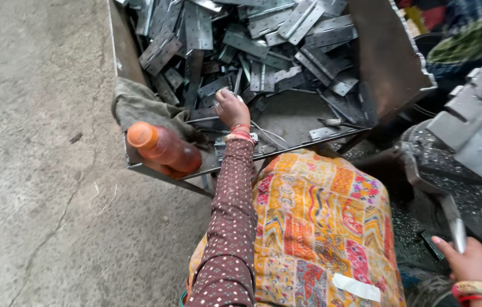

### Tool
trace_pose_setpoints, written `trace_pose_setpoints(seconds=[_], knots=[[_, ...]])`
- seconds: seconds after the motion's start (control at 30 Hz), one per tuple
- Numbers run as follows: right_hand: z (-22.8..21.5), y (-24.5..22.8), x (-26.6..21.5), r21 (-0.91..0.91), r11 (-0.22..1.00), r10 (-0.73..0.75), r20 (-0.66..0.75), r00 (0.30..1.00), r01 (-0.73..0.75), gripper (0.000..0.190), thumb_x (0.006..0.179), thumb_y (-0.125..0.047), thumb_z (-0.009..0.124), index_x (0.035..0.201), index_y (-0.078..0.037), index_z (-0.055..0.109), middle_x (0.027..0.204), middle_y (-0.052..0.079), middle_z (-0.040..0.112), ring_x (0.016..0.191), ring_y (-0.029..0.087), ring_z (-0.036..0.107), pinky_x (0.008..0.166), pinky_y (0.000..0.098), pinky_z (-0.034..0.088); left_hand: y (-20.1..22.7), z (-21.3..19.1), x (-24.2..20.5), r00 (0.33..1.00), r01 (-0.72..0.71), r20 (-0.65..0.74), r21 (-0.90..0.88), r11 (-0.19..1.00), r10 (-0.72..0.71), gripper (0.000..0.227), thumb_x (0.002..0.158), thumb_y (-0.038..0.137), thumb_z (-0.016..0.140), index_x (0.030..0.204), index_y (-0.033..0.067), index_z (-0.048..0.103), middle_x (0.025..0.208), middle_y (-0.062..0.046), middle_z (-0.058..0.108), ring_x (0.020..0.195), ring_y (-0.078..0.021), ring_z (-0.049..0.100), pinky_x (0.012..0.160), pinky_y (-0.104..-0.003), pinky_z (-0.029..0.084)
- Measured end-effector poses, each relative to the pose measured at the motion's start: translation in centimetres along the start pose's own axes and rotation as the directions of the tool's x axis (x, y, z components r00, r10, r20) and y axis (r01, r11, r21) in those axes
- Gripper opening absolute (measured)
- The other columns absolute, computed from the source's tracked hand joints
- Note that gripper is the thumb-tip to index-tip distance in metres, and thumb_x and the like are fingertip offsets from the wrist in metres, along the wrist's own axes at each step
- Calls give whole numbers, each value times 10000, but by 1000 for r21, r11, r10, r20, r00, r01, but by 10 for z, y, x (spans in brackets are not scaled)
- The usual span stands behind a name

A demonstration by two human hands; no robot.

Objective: The person sits in front of a metalworking machine, repeatedly picking up metal hinges from a bin with their left hand and placing them into the machine's die. They use their right hand to pull a lever, activating the press to shape the metal pieces. The processed hinges are then removed and returned to the bin.

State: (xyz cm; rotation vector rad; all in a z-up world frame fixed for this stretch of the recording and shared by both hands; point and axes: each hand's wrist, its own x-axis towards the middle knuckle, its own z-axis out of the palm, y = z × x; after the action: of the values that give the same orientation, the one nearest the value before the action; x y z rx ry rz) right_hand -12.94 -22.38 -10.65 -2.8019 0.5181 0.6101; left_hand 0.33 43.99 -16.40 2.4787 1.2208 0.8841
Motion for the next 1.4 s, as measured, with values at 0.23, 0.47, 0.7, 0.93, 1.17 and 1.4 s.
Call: trace_pose_setpoints(seconds=[0.23, 0.47, 0.7, 0.93, 1.17, 1.4], knots=[[-17, -35, -32, 50, 998, -43, -48, 998, 45, 612, 836, -638, 704, 995, -47, 707, 848, 226, 736, 795, 423, 721, 727, 526, 570, 71, -78, -34, 979, -187, 33, -242, 952, 200, 215, 919, 159, 658, 1070, 72, 532, 1099, -141, 655, 867, -408, 678, 700, -531, 515], [-15, -44, -38, 6, 997, -74, -76, 994, 74, 619, 851, -641, 687, 1004, -41, 680, 932, 244, 758, 901, 448, 733, 810, 528, 569, 230, -163, -135, 691, -669, -244, -575, 472, 681, 169, 972, 106, 660, 1133, 132, 617, 1084, -90, 680, 858, -301, 688, 731, -415, 542], [-12, -43, -38, 35, 991, -125, -115, 986, 129, 629, 844, -642, 693, 996, -31, 676, 976, 244, 751, 948, 448, 721, 838, 525, 564, 311, -180, -251, 297, -841, -36, -482, 244, 954, 367, 953, 385, 538, 1173, 129, 683, 1323, -96, 629, 1264, -326, 561, 1059, -456, 411], [-41, -60, -38, -22, 993, -114, -13, 993, 113, 692, 800, -653, 732, 1071, -17, 694, 1042, 236, 745, 1003, 422, 724, 888, 485, 571, 308, -177, -269, 393, -855, 91, -329, 400, 915, 618, 964, 518, 497, 1344, 43, 603, 1392, -112, 598, 1353, -305, 496, 1140, -493, 344], [-63, -68, -37, -69, 992, -102, 29, 994, 104, 710, 828, -665, 713, 1064, 5, 731, 1033, 245, 749, 987, 421, 730, 876, 485, 573, 329, -166, -289, 347, -778, 195, -486, 398, 917, 308, 950, 230, 521, 1146, 84, 709, 1365, -82, 630, 1362, -284, 531, 1154, -570, 346], [1, -52, -54, 105, 991, -61, -149, 987, 78, 578, 868, -596, 691, 1007, -34, 692, 902, 252, 745, 880, 438, 735, 801, 520, 572, 338, -151, -282, 398, -765, 76, -522, 377, 914, 296, 889, 195, 539, 1098, 79, 714, 1265, -76, 661, 1249, -281, 603, 1073, -580, 389]])
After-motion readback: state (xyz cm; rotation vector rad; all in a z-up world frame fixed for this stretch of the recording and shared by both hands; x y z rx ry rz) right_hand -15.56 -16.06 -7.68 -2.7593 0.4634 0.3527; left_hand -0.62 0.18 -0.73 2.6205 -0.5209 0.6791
